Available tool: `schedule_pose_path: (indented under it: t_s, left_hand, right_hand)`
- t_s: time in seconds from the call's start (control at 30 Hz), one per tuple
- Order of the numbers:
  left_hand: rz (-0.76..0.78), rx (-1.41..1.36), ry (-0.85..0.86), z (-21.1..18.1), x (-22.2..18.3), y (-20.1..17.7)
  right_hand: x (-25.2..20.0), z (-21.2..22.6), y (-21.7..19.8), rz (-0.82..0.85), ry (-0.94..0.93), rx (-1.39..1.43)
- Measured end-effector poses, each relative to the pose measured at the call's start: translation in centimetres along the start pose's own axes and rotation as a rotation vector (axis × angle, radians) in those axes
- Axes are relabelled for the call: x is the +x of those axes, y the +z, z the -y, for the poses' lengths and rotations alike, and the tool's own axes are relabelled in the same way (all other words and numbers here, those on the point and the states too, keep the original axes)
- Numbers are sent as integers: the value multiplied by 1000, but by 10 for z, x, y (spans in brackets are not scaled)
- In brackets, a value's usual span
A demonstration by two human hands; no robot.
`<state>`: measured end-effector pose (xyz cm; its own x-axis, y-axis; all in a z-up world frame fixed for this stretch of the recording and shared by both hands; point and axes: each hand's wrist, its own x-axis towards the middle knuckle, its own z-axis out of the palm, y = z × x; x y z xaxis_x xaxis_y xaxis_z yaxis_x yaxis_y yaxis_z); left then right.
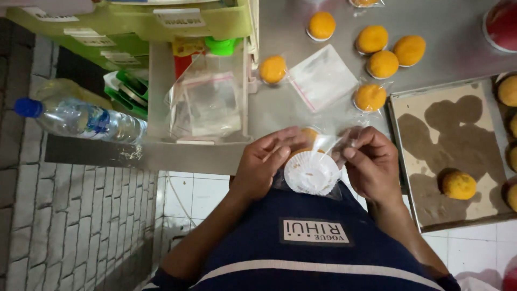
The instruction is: The person is individually packaging yellow donuts into small plastic bags at a bakery work station.
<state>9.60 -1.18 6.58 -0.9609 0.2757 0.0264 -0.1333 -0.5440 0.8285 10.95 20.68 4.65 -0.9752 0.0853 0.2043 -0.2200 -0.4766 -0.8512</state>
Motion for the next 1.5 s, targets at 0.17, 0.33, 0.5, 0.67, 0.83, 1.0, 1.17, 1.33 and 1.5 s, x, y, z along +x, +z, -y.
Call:
schedule_pose_path:
  t_s: [0.17, 0.33, 0.5, 0.67, 0.83, 1.0, 1.17, 1.33, 1.5]
  left_hand:
    - [-35, 516, 136, -14, 5, -11]
    - [107, 551, 249, -48, 4, 9]
    - [320, 388, 301, -66, 2, 19]
    - [214, 61, 300, -22, 18, -6]
    - [183, 718, 493, -16, 29, -19]
    - [191, 1103, 646, 9, 48, -13]
    - [529, 1192, 749, 67, 72, -25]
    - [641, 1139, 791, 52, 59, -28]
    - [395, 1248, 539, -18, 18, -59]
  right_hand:
    - [-3, 29, 2, -25, -132, -352]
    - [-14, 57, 5, -23, -219, -580]
    - [-18, 62, 6, -3, -302, -490]
    - [2, -6, -24, 12, -293, -47]
    - [11, -29, -46, 18, -205, -677]
    - [10, -34, -41, 176, 112, -1328]
    - [13, -79, -43, -88, 847, 504]
    - [70, -161, -90, -211, 798, 257]
    - [201, -193, -64, -4, 694, 49]
